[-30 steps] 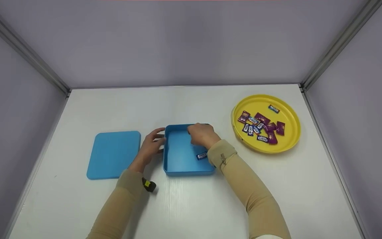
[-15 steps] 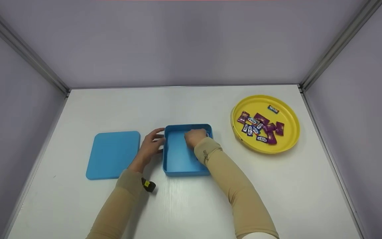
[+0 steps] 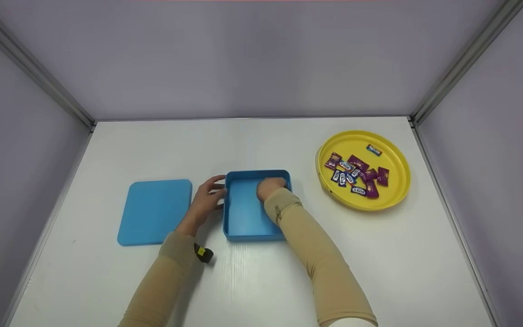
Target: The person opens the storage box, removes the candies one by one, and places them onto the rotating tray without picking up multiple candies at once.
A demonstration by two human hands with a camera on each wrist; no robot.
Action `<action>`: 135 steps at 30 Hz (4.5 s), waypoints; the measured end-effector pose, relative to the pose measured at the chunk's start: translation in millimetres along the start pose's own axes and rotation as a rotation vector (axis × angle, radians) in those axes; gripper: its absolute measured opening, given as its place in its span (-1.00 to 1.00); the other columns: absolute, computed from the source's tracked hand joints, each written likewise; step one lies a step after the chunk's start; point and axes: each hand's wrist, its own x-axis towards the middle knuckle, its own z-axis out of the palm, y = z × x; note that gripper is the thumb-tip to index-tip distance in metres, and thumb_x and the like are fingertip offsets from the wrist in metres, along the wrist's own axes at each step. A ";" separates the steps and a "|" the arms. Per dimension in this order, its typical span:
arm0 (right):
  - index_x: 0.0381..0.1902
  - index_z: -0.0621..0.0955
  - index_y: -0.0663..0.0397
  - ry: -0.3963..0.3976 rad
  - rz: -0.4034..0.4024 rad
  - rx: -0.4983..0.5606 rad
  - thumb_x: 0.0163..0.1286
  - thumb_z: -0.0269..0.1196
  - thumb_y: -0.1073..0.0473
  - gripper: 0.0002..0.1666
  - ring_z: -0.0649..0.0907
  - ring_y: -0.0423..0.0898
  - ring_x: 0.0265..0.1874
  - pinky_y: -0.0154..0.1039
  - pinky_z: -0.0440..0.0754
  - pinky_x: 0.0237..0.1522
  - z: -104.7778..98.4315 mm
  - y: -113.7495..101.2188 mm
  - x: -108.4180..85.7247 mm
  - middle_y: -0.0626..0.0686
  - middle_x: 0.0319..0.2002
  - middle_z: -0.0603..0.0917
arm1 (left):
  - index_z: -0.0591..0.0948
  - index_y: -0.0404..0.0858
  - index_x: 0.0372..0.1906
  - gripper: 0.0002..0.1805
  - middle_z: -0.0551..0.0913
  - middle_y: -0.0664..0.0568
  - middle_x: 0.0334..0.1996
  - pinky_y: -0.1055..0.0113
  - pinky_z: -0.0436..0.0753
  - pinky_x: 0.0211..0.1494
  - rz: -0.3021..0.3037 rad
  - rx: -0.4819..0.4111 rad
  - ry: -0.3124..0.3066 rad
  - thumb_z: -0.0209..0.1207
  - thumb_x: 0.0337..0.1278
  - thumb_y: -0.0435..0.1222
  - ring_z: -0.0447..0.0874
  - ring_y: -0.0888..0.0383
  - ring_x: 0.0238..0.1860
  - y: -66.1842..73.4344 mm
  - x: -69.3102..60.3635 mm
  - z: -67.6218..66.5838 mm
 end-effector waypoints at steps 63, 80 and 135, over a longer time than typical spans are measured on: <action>-0.29 0.71 0.17 -0.026 -0.116 0.512 0.33 0.25 0.31 -0.90 0.55 -0.07 -0.51 -0.20 0.51 -0.47 -13.8 33.0 -9.0 0.03 -0.47 0.61 | 0.40 -0.09 0.40 -0.51 0.48 -0.20 0.16 0.02 0.60 0.04 -0.009 -0.024 -0.008 0.07 0.42 -0.30 0.49 -0.11 0.18 -1.5 1.1 -0.8; -0.02 0.66 0.24 0.248 -0.066 0.791 0.49 0.12 0.24 -0.74 0.64 0.03 -0.23 -0.06 0.62 -0.17 4.4 94.0 -46.3 0.14 -0.16 0.66 | 0.41 -0.10 0.39 -0.52 0.50 -0.19 0.15 0.00 0.58 0.08 0.004 -0.012 -0.006 0.05 0.42 -0.31 0.50 -0.10 0.18 -0.9 -0.6 -0.1; 0.45 0.13 0.46 0.531 0.560 0.935 0.44 0.06 0.27 -0.28 0.17 0.43 0.34 0.24 0.11 0.35 80.4 191.4 -90.1 0.53 0.38 0.08 | 0.40 -0.08 0.40 -0.51 0.49 -0.17 0.16 0.03 0.59 0.06 0.006 -0.008 -0.008 0.06 0.41 -0.28 0.51 -0.07 0.17 -0.6 -1.2 -2.2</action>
